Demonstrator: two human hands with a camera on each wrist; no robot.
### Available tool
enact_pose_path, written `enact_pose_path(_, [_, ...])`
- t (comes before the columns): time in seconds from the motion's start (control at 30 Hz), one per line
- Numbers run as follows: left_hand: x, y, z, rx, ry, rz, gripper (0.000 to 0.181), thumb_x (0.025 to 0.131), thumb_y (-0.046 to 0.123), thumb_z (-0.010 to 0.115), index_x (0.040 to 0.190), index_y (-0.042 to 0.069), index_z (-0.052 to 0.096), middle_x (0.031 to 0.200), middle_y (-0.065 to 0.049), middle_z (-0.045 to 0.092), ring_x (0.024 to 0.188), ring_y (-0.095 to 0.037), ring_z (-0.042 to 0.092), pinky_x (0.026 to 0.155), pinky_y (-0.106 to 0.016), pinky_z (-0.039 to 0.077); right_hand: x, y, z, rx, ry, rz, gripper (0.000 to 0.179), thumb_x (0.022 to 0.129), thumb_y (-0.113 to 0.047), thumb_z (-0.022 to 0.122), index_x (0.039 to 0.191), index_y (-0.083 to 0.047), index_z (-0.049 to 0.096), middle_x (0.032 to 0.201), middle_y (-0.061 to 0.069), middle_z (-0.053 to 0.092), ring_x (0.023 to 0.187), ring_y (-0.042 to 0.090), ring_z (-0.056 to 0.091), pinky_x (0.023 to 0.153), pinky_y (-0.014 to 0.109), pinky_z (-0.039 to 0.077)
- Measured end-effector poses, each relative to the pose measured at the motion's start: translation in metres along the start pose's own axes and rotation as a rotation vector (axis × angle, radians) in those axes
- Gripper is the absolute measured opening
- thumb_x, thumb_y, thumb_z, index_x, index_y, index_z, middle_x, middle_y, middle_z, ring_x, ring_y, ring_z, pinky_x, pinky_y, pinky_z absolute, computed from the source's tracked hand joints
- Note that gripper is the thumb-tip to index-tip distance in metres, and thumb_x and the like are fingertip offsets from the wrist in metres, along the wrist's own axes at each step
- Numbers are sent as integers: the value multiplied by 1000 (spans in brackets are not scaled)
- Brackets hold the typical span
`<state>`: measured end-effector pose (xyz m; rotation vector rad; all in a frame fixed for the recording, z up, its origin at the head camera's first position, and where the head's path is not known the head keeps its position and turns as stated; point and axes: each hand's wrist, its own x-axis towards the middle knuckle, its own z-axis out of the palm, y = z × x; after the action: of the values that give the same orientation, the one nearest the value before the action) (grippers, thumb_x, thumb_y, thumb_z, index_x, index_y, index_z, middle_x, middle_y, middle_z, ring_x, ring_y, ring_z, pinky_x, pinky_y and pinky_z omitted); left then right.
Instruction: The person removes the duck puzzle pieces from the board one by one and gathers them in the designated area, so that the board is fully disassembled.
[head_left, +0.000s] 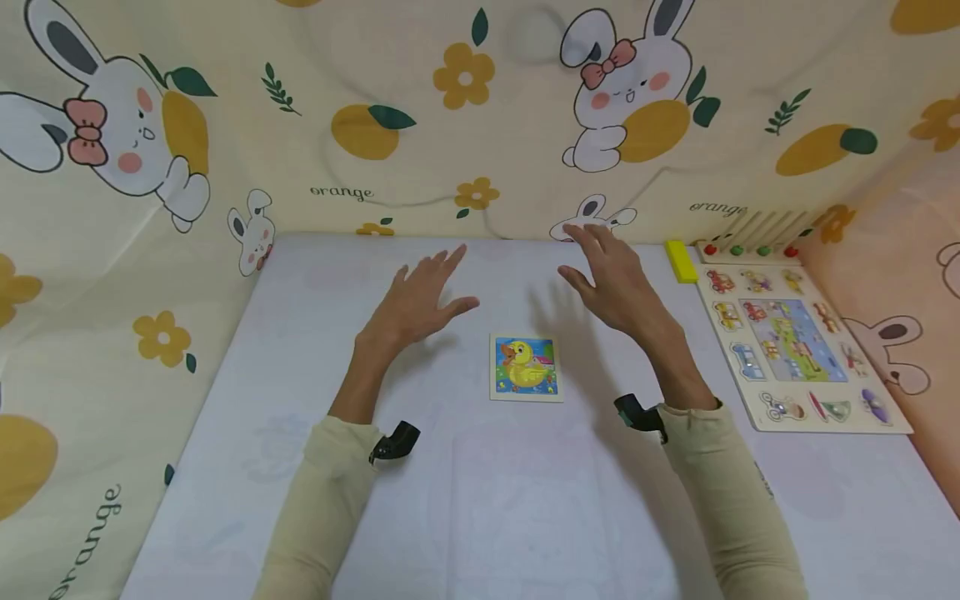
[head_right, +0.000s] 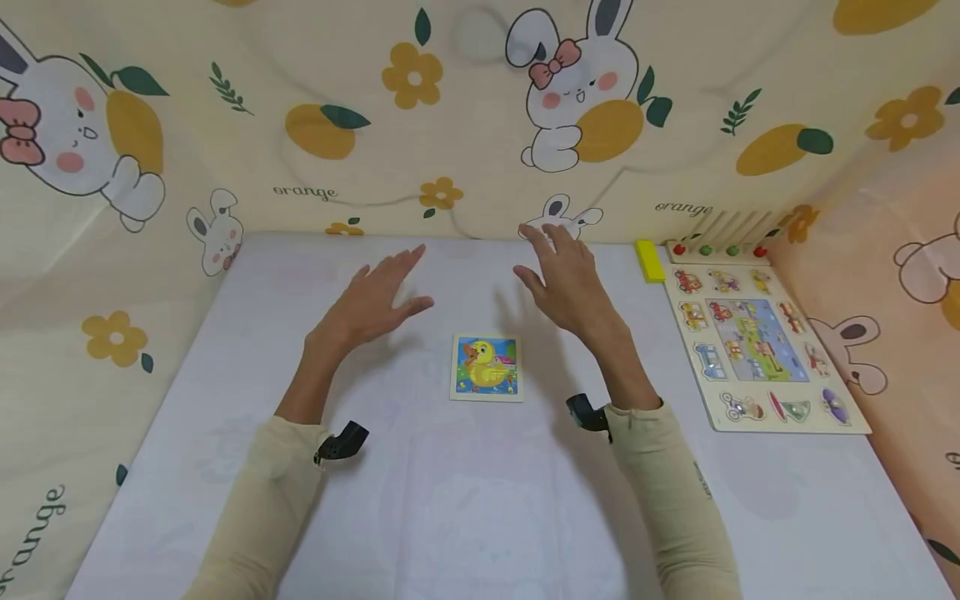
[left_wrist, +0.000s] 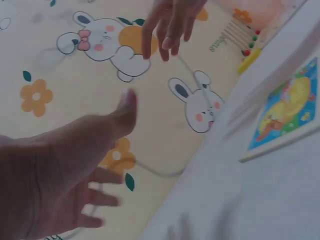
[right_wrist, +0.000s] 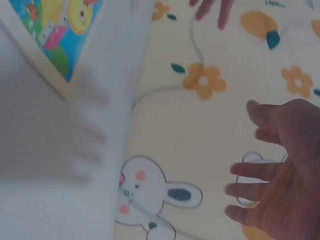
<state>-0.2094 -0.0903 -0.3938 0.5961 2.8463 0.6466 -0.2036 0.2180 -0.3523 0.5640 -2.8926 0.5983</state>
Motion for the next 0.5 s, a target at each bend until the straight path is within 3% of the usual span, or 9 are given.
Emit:
enact_pose_path(0.1, [-1, 0, 9, -6, -101, 48, 85, 101, 65, 54, 169, 25, 21, 174, -5, 30, 162, -28, 29, 132, -58, 18, -1, -6, 11, 14, -26, -57, 56, 103, -21, 68, 153, -6, 48, 155, 23, 51, 141, 47, 50, 117, 69, 37])
enact_pose_path(0.2, [-1, 2, 19, 7, -202, 101, 82, 100, 62, 58, 165, 18, 33, 171, -5, 37, 159, -27, 36, 131, -52, 28, -5, -11, 26, 36, -80, -101, 46, 102, -17, 69, 144, -2, 57, 147, 22, 59, 134, 48, 54, 112, 69, 42])
enact_pose_path(0.3, [-1, 6, 31, 36, -263, 154, 82, 99, 60, 62, 161, 11, 40, 168, -9, 43, 156, -29, 41, 129, -50, 33, -12, -17, 44, 53, -143, -137, 36, 101, -13, 70, 134, 0, 65, 138, 23, 64, 128, 46, 59, 109, 65, 46])
enact_pose_path(0.4, [-2, 10, 42, 86, -294, 192, 86, 97, 61, 65, 160, 9, 42, 169, -9, 41, 159, -30, 37, 130, -55, 28, -18, -22, 61, 70, -212, -146, 30, 99, -11, 72, 126, 1, 70, 132, 21, 66, 120, 43, 62, 105, 59, 51])
enact_pose_path(0.5, [-5, 13, 50, 131, -317, 199, 92, 94, 63, 66, 162, 8, 38, 173, -10, 30, 163, -34, 24, 131, -63, 16, -22, -25, 75, 77, -262, -155, 28, 97, -12, 74, 122, 1, 73, 126, 18, 67, 112, 38, 63, 99, 53, 54])
